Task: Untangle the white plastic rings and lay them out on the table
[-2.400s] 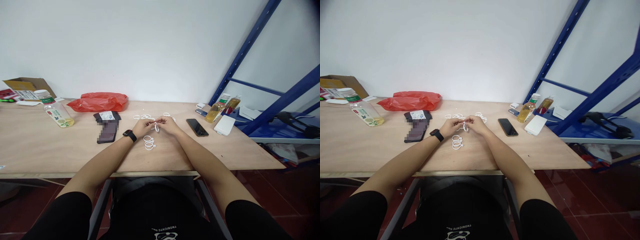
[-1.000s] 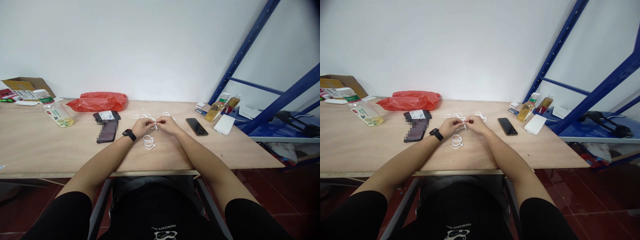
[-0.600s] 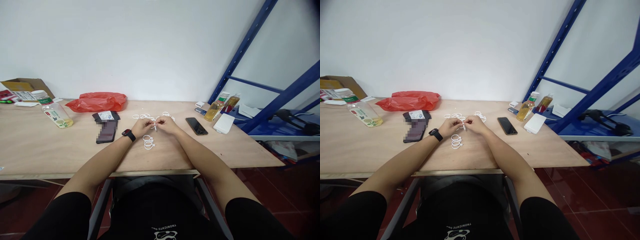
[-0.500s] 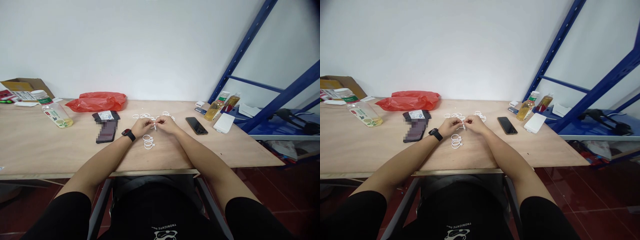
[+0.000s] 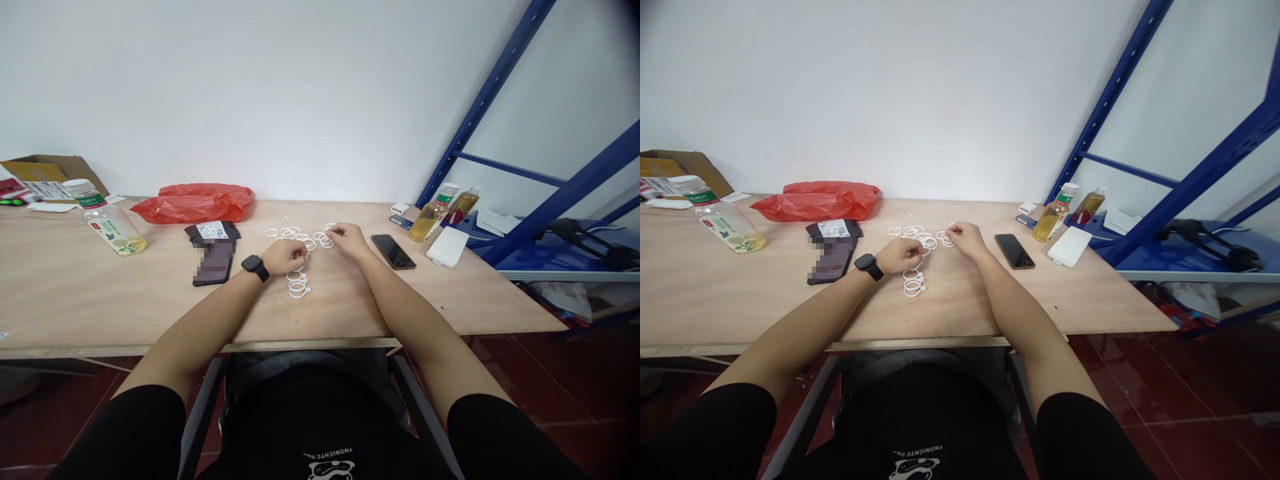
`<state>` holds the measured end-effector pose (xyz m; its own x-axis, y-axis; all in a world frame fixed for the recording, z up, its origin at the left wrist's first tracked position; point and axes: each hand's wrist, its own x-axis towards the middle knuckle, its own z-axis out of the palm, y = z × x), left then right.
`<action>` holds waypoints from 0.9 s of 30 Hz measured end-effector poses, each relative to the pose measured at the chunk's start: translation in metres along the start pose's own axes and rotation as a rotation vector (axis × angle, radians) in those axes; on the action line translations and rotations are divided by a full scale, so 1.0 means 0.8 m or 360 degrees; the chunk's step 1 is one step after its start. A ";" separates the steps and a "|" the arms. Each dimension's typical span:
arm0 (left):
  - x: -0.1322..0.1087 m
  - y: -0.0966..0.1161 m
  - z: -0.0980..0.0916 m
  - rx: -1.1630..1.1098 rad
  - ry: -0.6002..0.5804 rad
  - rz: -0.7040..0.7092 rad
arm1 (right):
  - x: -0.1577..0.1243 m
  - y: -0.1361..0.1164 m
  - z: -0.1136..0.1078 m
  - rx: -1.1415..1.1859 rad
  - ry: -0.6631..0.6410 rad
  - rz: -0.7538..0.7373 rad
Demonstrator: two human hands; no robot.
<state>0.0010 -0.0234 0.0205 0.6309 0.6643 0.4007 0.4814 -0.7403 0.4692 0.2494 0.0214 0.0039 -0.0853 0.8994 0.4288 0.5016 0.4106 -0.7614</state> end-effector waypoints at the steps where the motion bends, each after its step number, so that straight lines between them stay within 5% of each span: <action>1: 0.000 0.000 0.000 0.0038 -0.0069 0.0021 | 0.003 0.009 -0.006 -0.0098 0.0074 0.0035; 8: 0.002 0.003 0.008 0.0035 -0.0316 0.0189 | 0.010 0.042 -0.029 -0.0509 0.0037 0.0210; 15: -0.001 0.012 0.006 -0.0046 -0.0460 0.0014 | 0.010 0.045 -0.029 -0.0749 -0.0039 0.0245; 27: -0.002 0.018 0.017 -0.0243 -0.0446 -0.0045 | 0.008 0.048 -0.036 -0.0941 -0.0112 0.0408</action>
<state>0.0153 -0.0369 0.0159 0.7718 0.6144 0.1635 0.4177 -0.6839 0.5982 0.2929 0.0383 -0.0084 0.0541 0.9737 0.2212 0.9014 0.0477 -0.4304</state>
